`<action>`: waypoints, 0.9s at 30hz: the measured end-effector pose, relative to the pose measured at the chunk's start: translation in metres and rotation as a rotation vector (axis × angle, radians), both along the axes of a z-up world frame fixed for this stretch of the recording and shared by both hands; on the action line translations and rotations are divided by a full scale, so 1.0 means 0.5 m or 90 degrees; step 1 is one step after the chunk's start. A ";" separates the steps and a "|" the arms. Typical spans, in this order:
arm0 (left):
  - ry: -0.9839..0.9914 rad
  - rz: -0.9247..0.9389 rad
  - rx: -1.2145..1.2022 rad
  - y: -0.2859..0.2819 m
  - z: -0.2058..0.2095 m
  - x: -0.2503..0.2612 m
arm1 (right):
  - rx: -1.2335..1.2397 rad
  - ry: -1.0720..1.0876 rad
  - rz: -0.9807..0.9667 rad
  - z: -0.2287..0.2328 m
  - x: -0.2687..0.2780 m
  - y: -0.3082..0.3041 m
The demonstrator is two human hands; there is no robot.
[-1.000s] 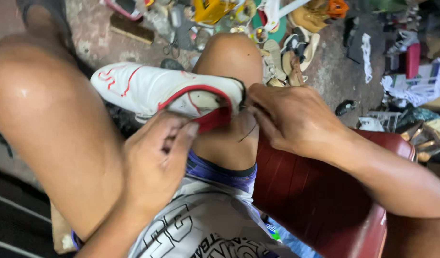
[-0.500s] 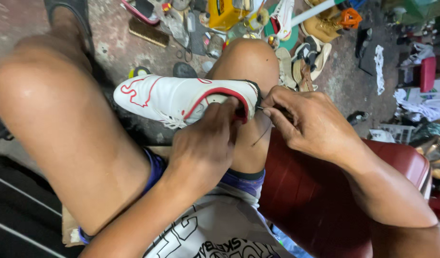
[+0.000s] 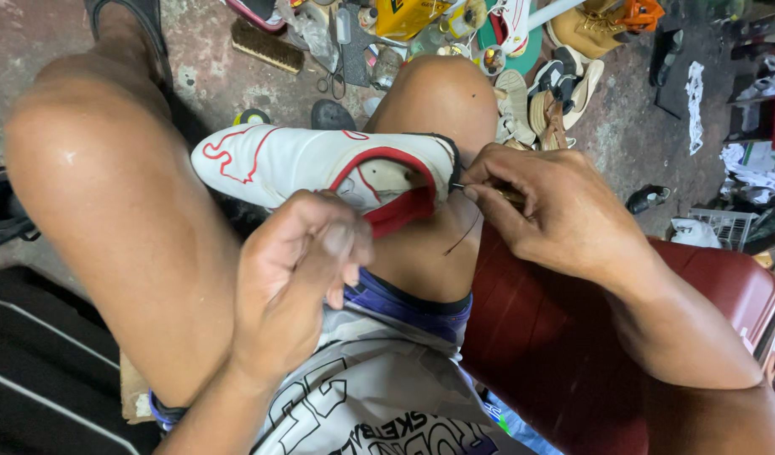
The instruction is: The person is repairing a white and red shoe by hand-sewing the sole to the upper. They use a needle and thread to stitch the damaged area, pulling the thread tight after each pass.
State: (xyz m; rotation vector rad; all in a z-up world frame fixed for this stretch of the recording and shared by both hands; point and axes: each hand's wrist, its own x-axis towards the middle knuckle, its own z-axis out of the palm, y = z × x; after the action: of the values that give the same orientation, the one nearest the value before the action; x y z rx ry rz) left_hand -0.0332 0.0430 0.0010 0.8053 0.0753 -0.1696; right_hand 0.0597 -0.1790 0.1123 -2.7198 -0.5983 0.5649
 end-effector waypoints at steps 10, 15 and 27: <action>-0.016 -0.013 0.487 -0.050 -0.057 0.035 | 0.014 -0.010 0.159 -0.019 0.012 0.046; 0.062 -0.082 0.229 -0.044 -0.100 0.037 | -0.024 -0.010 0.226 -0.022 0.028 0.061; 0.097 -0.146 0.353 -0.007 -0.074 0.063 | -0.042 -0.057 0.280 -0.003 0.019 0.086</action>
State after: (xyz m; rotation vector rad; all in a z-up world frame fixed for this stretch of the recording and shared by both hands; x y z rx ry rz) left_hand -0.0018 0.0397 -0.0358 1.3538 0.1784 -0.4388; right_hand 0.0692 -0.1360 0.1108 -2.6909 -1.2382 0.5716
